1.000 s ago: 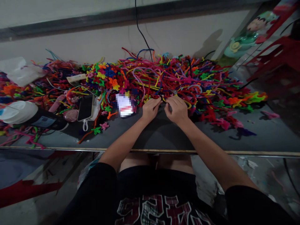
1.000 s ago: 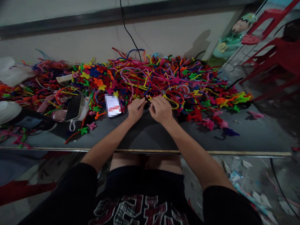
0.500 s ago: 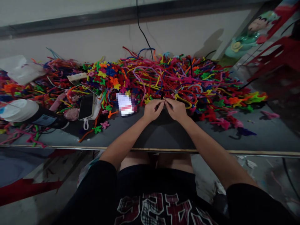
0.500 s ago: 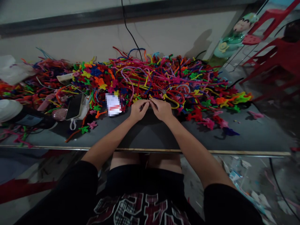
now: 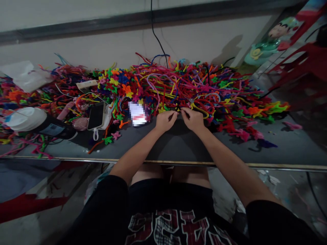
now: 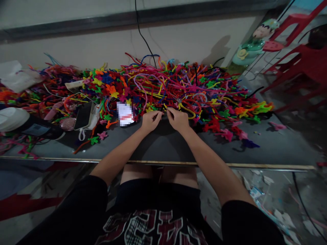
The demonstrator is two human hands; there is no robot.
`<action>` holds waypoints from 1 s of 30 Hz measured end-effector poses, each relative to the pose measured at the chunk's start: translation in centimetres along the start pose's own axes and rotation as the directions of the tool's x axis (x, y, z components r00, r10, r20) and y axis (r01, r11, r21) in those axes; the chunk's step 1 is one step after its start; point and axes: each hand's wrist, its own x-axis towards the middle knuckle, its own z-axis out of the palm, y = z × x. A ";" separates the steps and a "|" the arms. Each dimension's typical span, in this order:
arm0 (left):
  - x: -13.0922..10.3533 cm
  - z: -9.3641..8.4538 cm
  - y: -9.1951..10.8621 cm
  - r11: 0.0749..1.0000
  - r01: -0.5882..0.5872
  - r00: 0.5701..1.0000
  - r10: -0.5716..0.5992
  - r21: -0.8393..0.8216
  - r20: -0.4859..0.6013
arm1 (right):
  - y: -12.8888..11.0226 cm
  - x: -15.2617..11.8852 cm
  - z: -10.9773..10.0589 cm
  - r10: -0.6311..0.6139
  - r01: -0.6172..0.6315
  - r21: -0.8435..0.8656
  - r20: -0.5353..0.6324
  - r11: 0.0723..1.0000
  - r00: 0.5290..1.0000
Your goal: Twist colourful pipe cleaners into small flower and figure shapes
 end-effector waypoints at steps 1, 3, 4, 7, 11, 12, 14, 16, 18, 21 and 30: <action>0.0 0.0 0.0 1.000 -0.007 1.000 0.007 0.017 0.002 | 0.0 0.0 0.0 -0.003 0.004 0.011 -0.003 1.000 1.000; 0.0 -0.1 0.0 0.999 -0.001 1.000 0.001 0.044 -0.004 | 0.0 0.0 0.0 -0.009 0.009 0.033 -0.012 0.999 1.000; 0.0 -0.1 -0.1 0.999 0.011 1.000 -0.011 0.048 -0.007 | 0.0 0.0 0.0 -0.014 0.014 0.041 -0.016 0.999 1.000; 0.0 0.0 -0.1 0.999 0.040 0.999 -0.041 0.022 0.008 | 0.1 0.0 0.1 -0.029 0.030 0.047 -0.027 0.998 0.999; 0.0 0.3 -0.2 0.999 0.011 1.000 -0.012 0.046 0.022 | 0.2 0.0 0.4 -0.032 0.033 0.031 -0.034 0.999 0.999; 0.0 0.3 -0.2 0.998 0.004 1.000 -0.005 0.066 0.015 | 0.2 0.0 0.4 -0.032 0.033 0.028 -0.033 0.999 0.999; 0.0 0.3 -0.2 0.994 -0.003 1.000 0.003 0.106 0.001 | 0.1 0.0 0.4 -0.028 0.029 0.025 -0.033 0.999 0.999; 0.2 0.2 -0.2 0.989 0.014 1.000 -0.012 0.145 -0.013 | 0.0 0.0 0.3 -0.025 0.026 0.024 -0.033 0.999 0.999; 0.6 -0.2 -0.1 0.978 0.078 0.997 -0.075 0.192 -0.019 | -0.1 0.0 0.3 -0.025 0.026 0.025 -0.031 0.999 0.999; 1.8 -2.1 0.1 0.923 0.204 0.974 -0.226 0.327 0.029 | -0.1 0.0 0.3 -0.028 0.028 0.024 -0.023 0.999 0.999; 5.2 -14.7 -2.5 0.630 0.471 0.799 -0.602 0.617 0.005 | 0.0 -0.1 0.6 -0.023 0.023 0.049 0.007 0.999 1.000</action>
